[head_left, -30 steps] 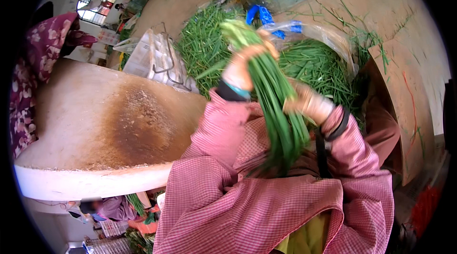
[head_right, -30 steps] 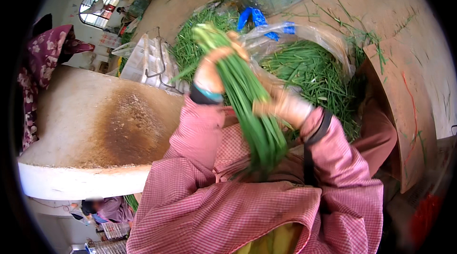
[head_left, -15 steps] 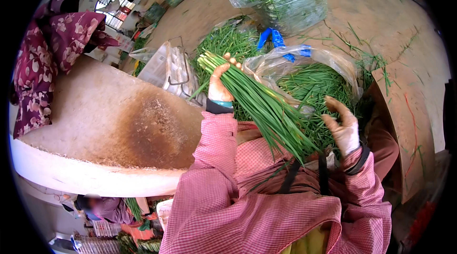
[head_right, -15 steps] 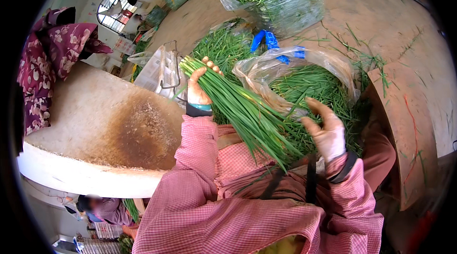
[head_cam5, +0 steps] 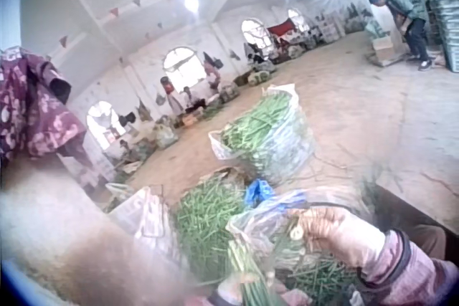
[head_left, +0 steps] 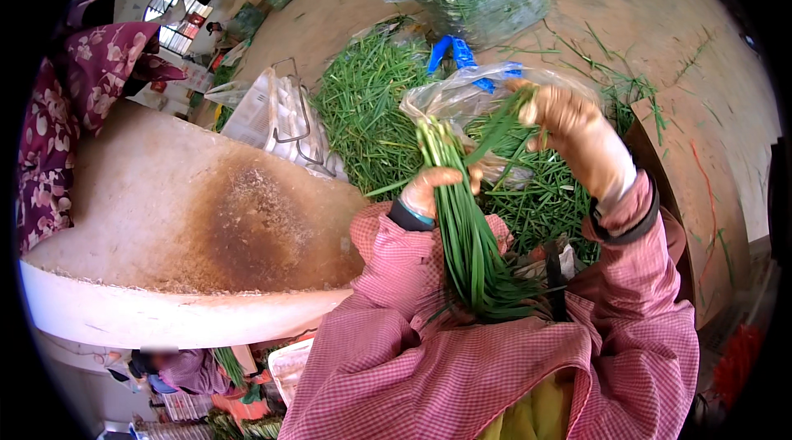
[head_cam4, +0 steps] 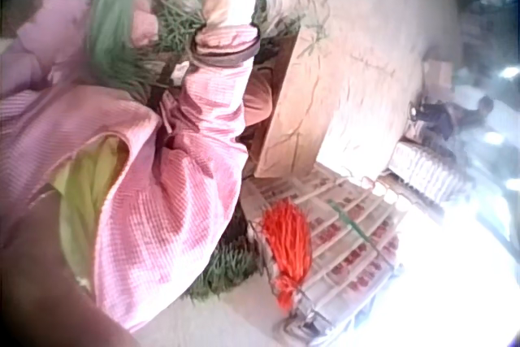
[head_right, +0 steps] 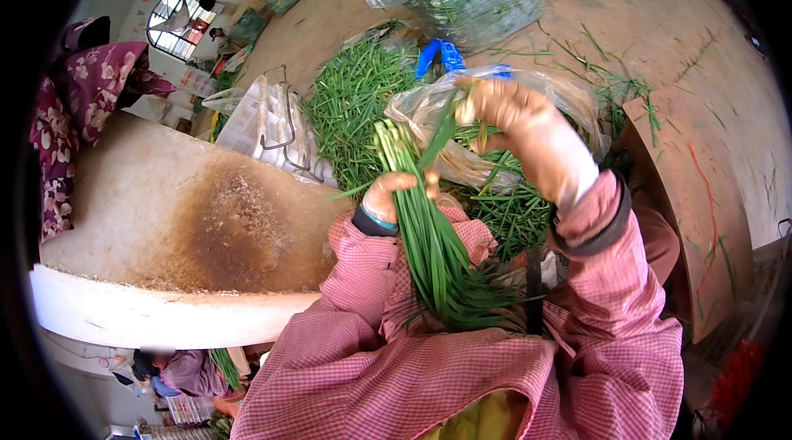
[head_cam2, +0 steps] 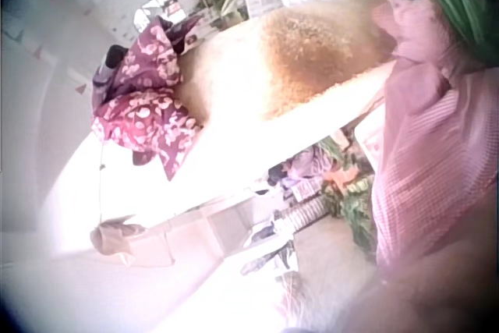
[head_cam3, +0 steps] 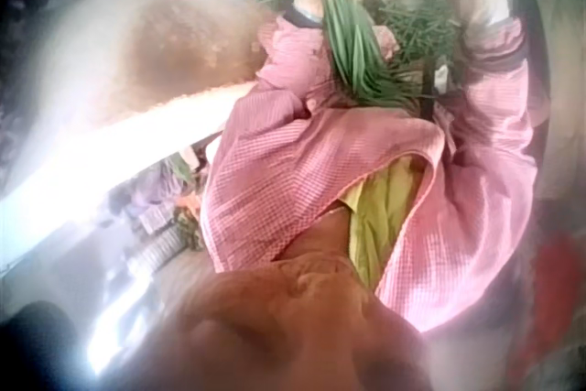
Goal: The person gathers loose garlic sprouts from a pile, aligns them into a neat bundle, ties the bundle with a red strap, and places it onto a finished stack.
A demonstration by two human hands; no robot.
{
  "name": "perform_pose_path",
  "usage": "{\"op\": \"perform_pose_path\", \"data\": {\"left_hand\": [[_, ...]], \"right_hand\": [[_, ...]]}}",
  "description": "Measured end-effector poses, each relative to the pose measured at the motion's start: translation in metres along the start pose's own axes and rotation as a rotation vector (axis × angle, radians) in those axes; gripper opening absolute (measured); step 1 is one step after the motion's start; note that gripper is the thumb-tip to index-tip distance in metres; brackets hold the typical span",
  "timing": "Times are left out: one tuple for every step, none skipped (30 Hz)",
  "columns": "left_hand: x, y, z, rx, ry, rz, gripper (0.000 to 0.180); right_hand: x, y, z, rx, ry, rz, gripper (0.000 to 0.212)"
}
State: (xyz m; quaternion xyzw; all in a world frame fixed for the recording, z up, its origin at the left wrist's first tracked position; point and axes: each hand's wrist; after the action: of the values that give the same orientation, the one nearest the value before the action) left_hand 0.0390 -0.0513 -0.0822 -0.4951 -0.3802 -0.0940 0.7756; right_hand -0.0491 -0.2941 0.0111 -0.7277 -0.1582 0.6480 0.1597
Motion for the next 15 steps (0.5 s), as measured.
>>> {"op": "perform_pose_path", "data": {"left_hand": [[0.000, -0.018, -0.002, -0.088, 0.014, -0.085, 0.049], [-0.007, -0.017, -0.004, -0.138, 0.007, -0.141, 0.051], [-0.010, -0.017, -0.002, -0.182, -0.004, -0.202, 0.053], [-0.011, -0.023, -0.001, -0.202, 0.000, -0.184, 0.050], [-0.010, -0.023, 0.000, -0.196, -0.061, -0.185, 0.048], [-0.005, -0.023, 0.005, -0.184, -0.125, -0.188, 0.046], [-0.001, -0.022, 0.011, -0.172, -0.191, -0.191, 0.045], [0.006, -0.010, 0.013, -0.155, -0.303, -0.236, 0.037], [0.015, 0.005, 0.019, -0.116, -0.379, -0.122, 0.035], [0.023, 0.009, 0.028, 0.030, -0.511, -0.045, 0.034], [0.032, 0.023, 0.035, 0.083, -0.576, 0.113, 0.033], [0.040, 0.034, 0.044, 0.172, -0.669, 0.134, 0.031], [0.046, 0.039, 0.054, 0.178, -0.704, 0.251, 0.033], [0.049, 0.044, 0.059, 0.186, -0.729, 0.280, 0.031], [0.053, 0.052, 0.064, 0.198, -0.755, 0.306, 0.030]], "right_hand": [[-0.004, 0.003, -0.010, 0.016, -0.118, -0.376, 0.018], [-0.006, 0.004, -0.022, -0.006, -0.161, -0.486, 0.018], [-0.009, 0.001, -0.034, -0.035, -0.205, -0.599, 0.019], [-0.012, 0.002, -0.043, 0.058, -0.146, -0.612, 0.019], [-0.014, 0.002, -0.052, 0.151, -0.088, -0.622, 0.020], [-0.018, 0.002, -0.061, 0.238, -0.032, -0.634, 0.020], [-0.027, 0.014, -0.066, 0.249, 0.062, -0.627, 0.020], [-0.034, 0.036, -0.073, 0.211, 0.102, -0.626, 0.022], [-0.036, 0.055, -0.075, 0.172, 0.143, -0.629, 0.026], [-0.026, 0.067, -0.070, 0.078, 0.099, -0.385, 0.030], [-0.013, 0.075, -0.061, -0.016, 0.057, -0.139, 0.036], [-0.007, 0.072, -0.049, 0.027, -0.101, 0.207, 0.045], [0.001, 0.071, -0.037, 0.013, -0.269, 0.546, 0.054], [0.039, 0.099, -0.026, 0.080, -0.088, 1.009, 0.051], [0.058, 0.106, -0.010, 0.174, 0.089, 1.211, 0.045]]}}
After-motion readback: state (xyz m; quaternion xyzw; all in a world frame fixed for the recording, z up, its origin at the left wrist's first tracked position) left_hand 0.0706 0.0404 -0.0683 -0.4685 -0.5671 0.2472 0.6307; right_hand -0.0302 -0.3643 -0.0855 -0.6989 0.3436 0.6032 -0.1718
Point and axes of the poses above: each hand's wrist, its own z-axis away from the middle knuckle, its own y-axis out of the back of the hand, x = y × z, and after that the axes turned 7 degrees about -z, right-handed
